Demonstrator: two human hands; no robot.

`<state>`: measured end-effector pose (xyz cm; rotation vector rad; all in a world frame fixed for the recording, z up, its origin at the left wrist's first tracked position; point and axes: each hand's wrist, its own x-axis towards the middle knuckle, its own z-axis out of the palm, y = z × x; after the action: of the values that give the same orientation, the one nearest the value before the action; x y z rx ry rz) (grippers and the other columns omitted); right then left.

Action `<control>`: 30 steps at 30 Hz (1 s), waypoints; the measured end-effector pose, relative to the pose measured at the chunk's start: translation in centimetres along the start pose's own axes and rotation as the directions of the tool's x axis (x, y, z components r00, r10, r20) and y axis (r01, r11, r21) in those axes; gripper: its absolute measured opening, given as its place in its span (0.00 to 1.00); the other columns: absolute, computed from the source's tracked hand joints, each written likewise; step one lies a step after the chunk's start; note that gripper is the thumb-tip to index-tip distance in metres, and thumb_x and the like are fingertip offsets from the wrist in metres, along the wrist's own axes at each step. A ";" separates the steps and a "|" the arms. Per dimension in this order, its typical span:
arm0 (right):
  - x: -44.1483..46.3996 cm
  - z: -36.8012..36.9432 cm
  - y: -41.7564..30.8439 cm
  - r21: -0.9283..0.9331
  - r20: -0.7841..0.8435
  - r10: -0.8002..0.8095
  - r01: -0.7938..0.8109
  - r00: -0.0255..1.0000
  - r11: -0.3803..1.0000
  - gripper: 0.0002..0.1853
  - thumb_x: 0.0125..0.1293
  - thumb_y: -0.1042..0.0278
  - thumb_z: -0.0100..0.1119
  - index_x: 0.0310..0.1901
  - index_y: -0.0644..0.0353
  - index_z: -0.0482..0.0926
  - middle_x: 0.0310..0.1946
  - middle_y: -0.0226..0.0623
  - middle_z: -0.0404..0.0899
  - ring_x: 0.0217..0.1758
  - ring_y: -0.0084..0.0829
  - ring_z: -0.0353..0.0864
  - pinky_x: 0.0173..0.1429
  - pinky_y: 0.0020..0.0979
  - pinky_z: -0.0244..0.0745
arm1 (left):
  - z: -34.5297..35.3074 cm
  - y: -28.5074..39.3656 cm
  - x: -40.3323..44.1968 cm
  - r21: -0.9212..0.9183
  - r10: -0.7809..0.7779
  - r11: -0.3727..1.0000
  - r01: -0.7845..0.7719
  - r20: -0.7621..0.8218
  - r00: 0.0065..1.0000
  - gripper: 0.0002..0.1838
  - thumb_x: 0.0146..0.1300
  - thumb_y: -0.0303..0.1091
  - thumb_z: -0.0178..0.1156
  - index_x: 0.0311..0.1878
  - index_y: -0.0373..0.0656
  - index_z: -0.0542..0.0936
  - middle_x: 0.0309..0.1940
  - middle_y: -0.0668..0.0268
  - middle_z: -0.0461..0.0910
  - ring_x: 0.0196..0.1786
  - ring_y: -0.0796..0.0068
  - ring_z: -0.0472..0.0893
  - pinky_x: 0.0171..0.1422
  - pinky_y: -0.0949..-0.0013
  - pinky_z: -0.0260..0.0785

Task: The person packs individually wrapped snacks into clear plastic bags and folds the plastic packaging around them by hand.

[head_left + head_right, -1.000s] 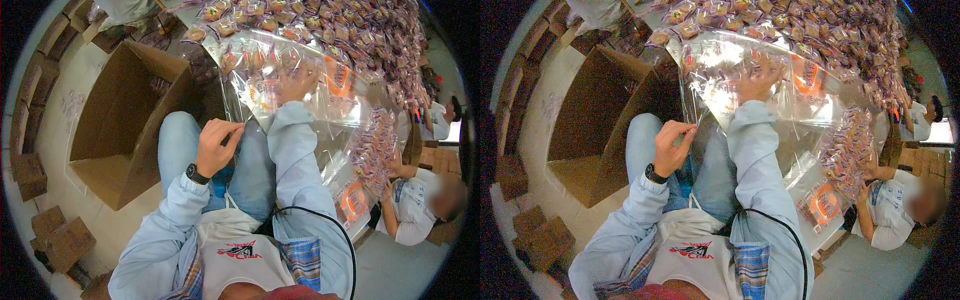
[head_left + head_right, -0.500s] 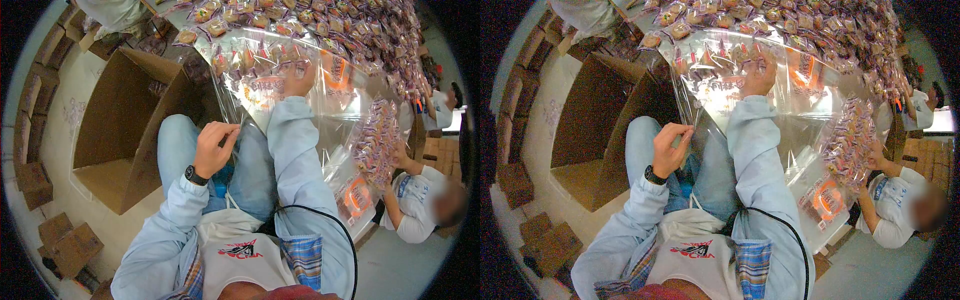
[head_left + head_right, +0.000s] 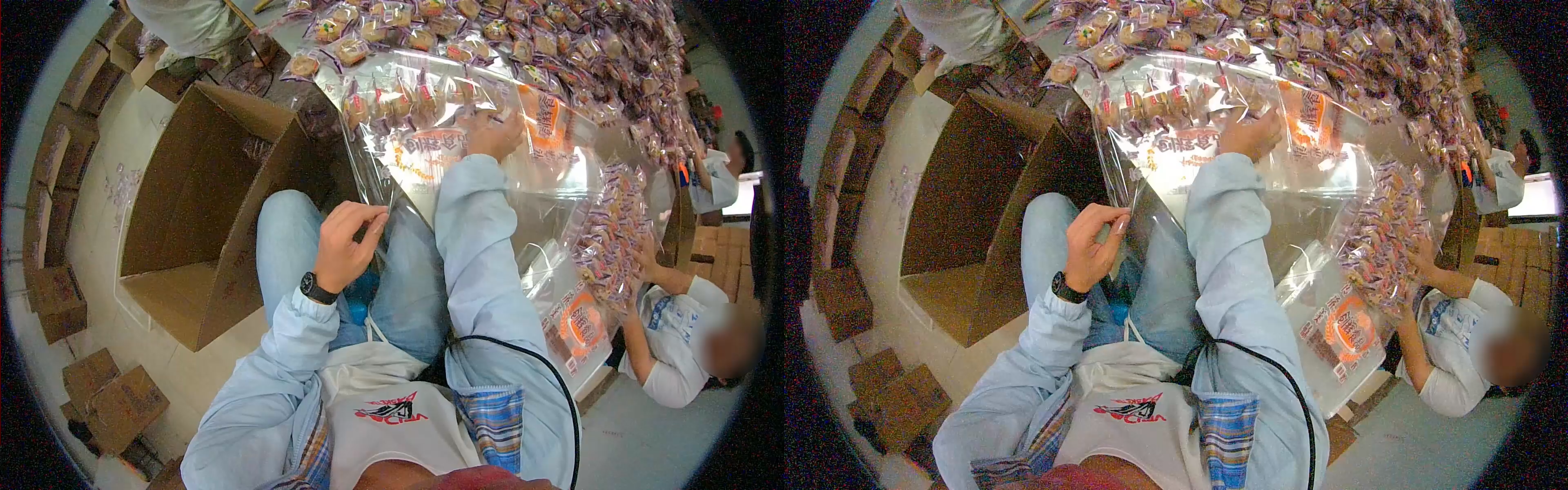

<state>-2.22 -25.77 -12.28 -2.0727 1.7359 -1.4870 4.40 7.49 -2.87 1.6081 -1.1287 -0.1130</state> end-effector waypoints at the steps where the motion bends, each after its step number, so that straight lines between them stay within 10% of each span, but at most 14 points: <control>1: 0.0 -0.6 -1.0 -0.034 0.036 0.041 -0.040 0.999 0.999 0.27 0.62 0.53 0.72 0.58 0.61 0.78 0.54 0.48 0.80 0.61 0.51 0.75 0.70 0.53 0.64 | 0.0 0.0 -0.1 -0.003 -0.004 1.000 0.004 -0.003 1.000 0.06 0.62 0.25 0.69 0.41 0.37 0.86 0.34 0.59 0.85 0.34 0.62 0.82 0.41 0.64 0.73; 6: 0.3 -2.3 -2.9 0.121 0.140 0.203 -0.221 0.969 0.968 0.24 0.61 0.54 0.74 0.54 0.57 0.79 0.51 0.45 0.81 0.59 0.48 0.76 0.65 0.49 0.68 | -0.3 0.2 0.1 0.001 -0.008 1.000 0.008 -0.004 1.000 0.06 0.62 0.25 0.69 0.42 0.37 0.86 0.34 0.59 0.85 0.35 0.62 0.82 0.41 0.64 0.74; 12: 0.4 -3.1 -3.0 0.476 0.209 0.036 -0.134 0.977 0.869 0.22 0.64 0.72 0.64 0.60 0.61 0.74 0.55 0.49 0.79 0.61 0.52 0.76 0.65 0.51 0.69 | -0.3 0.3 -0.3 -0.008 -0.034 0.999 0.034 -0.017 0.999 0.06 0.62 0.25 0.69 0.42 0.36 0.86 0.35 0.58 0.86 0.35 0.62 0.83 0.41 0.64 0.74; 15: 0.3 -2.1 -2.1 0.383 0.018 -0.332 0.300 0.943 0.874 0.22 0.64 0.75 0.59 0.61 0.64 0.73 0.57 0.54 0.78 0.61 0.54 0.77 0.66 0.51 0.69 | -0.4 0.4 -0.6 -0.015 -0.057 0.998 0.057 -0.021 0.998 0.06 0.62 0.24 0.69 0.42 0.36 0.86 0.35 0.58 0.86 0.35 0.62 0.83 0.41 0.64 0.75; 19: -0.4 -1.5 -2.2 0.043 0.223 -0.157 0.151 0.962 0.988 0.22 0.66 0.70 0.57 0.60 0.68 0.76 0.60 0.59 0.77 0.64 0.56 0.76 0.70 0.51 0.68 | -0.3 0.2 -0.8 0.003 -0.006 1.000 0.006 -0.073 0.997 0.06 0.62 0.23 0.69 0.42 0.36 0.86 0.35 0.58 0.86 0.35 0.63 0.82 0.40 0.65 0.74; 23: 0.3 -3.1 -3.6 0.407 0.274 0.030 -0.144 0.961 0.902 0.19 0.70 0.72 0.59 0.61 0.65 0.77 0.66 0.57 0.74 0.67 0.56 0.74 0.70 0.50 0.70 | -0.9 1.2 -0.2 0.027 0.010 1.000 -0.005 -0.179 0.984 0.06 0.61 0.22 0.70 0.42 0.37 0.86 0.34 0.59 0.86 0.34 0.64 0.82 0.40 0.67 0.74; 26: 0.0 -1.4 -2.2 0.426 -0.056 -0.240 0.240 0.969 0.872 0.17 0.70 0.75 0.57 0.60 0.62 0.79 0.64 0.55 0.75 0.66 0.54 0.75 0.70 0.48 0.70 | -1.2 1.4 0.0 0.032 0.035 0.999 -0.030 -0.189 0.981 0.08 0.59 0.21 0.70 0.43 0.37 0.86 0.34 0.60 0.86 0.34 0.65 0.82 0.39 0.67 0.74; 30: 0.3 -1.8 -1.8 0.453 0.102 -0.126 0.067 0.987 0.889 0.20 0.64 0.75 0.61 0.59 0.60 0.78 0.62 0.52 0.74 0.67 0.55 0.71 0.71 0.50 0.67 | -0.9 1.9 0.2 0.017 -0.015 1.000 0.018 -0.152 0.988 0.12 0.57 0.21 0.71 0.45 0.38 0.86 0.34 0.61 0.85 0.35 0.65 0.82 0.40 0.67 0.74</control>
<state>-2.15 -24.41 -10.13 -1.9738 1.1200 -1.5554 3.85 8.12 -0.90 1.6140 -1.0011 0.0092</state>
